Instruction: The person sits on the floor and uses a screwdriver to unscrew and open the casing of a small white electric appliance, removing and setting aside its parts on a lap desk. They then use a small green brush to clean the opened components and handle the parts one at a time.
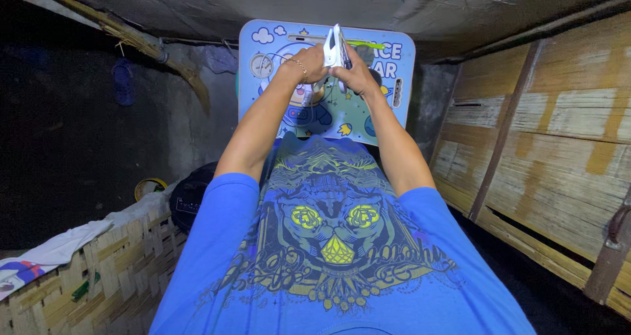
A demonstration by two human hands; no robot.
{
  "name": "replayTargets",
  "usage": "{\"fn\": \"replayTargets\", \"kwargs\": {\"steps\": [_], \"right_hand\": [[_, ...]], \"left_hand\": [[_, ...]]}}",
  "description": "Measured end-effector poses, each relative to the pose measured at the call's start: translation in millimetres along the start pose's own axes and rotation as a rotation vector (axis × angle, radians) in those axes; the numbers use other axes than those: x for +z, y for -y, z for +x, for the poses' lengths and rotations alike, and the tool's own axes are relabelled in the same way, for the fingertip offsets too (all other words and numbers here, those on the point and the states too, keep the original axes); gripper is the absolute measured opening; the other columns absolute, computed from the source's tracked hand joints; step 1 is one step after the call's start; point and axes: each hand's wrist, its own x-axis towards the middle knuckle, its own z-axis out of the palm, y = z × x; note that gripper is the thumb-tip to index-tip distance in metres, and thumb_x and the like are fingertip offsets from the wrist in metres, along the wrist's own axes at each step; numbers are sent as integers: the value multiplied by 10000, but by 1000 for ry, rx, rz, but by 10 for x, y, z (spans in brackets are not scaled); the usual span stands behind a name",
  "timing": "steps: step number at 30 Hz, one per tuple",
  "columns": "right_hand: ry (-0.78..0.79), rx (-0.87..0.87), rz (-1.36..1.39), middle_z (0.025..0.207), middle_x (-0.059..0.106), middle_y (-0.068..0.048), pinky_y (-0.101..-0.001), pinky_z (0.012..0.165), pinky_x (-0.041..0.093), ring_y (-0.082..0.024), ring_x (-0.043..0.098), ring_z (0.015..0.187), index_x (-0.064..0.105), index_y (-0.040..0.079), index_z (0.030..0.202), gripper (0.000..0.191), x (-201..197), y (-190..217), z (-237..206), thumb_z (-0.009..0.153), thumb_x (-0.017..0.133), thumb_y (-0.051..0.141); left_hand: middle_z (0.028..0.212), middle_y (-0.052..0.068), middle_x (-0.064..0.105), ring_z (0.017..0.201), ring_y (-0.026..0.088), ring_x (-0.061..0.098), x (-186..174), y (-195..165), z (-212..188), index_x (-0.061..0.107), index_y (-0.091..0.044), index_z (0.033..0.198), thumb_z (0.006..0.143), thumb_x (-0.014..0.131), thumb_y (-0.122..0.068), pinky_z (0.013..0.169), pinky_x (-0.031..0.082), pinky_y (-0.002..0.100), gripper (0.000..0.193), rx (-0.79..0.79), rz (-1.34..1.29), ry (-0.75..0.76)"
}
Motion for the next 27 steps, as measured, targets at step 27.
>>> {"fn": "replayTargets", "kwargs": {"steps": [27], "right_hand": [[10,41,10,1455,542,-148,-331,1085,462,-226,564,1288,315,21,1586,922,110,19,-19,803,755,229]], "left_hand": [[1107,304,686,1030,453,665,-206,238,-51,601,59,1185,861,727,-306,926,534,489,504,196,-128,-13]]}}
